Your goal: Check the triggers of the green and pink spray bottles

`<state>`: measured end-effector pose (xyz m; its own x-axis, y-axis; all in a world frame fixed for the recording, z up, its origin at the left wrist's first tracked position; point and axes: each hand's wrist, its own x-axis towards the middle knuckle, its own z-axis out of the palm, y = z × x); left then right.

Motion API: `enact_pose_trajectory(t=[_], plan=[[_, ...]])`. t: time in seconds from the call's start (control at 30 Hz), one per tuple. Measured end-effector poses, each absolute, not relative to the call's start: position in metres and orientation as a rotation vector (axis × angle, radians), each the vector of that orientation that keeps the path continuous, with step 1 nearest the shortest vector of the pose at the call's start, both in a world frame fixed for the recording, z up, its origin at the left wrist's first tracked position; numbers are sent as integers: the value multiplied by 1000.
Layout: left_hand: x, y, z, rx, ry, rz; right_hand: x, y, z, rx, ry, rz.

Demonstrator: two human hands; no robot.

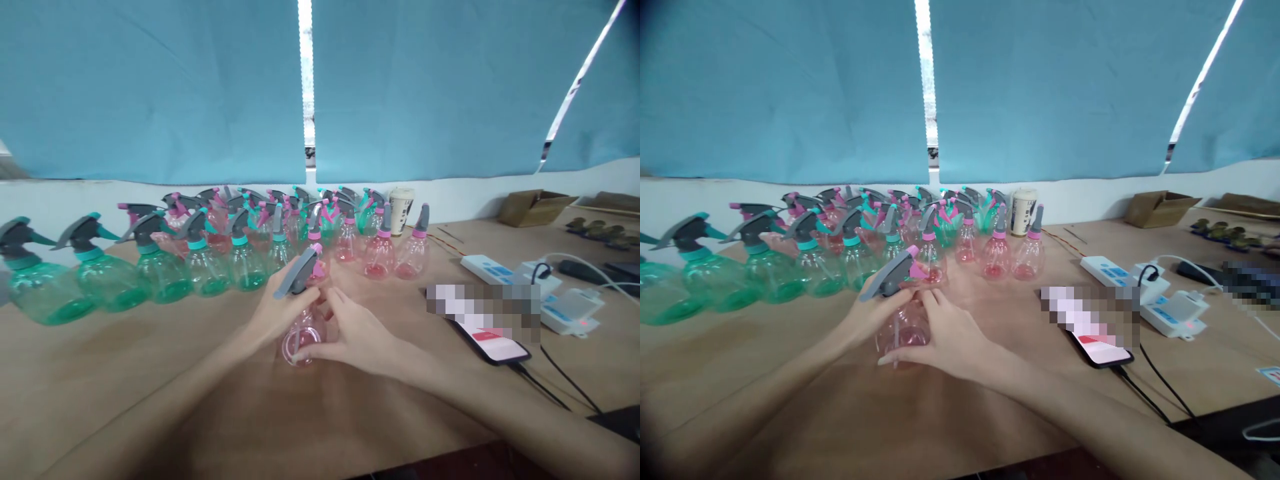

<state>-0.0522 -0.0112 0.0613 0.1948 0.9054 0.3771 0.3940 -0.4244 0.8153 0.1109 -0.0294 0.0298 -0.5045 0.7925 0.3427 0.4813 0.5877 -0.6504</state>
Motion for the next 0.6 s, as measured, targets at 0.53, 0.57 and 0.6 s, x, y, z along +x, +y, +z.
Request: enact_pose_trajectory(t=[0.53,0.57,0.6], plan=[[-63,-9,63,1936,1177,1028,160,22,-16,-1036,-2043,1118],[-63,-9,64,1927,1151,1012,161,24,-17,-1046,-2057,1075],[-64,-9,66,1925,1136,1012,161,25,-18,-1054,-2074,1026]])
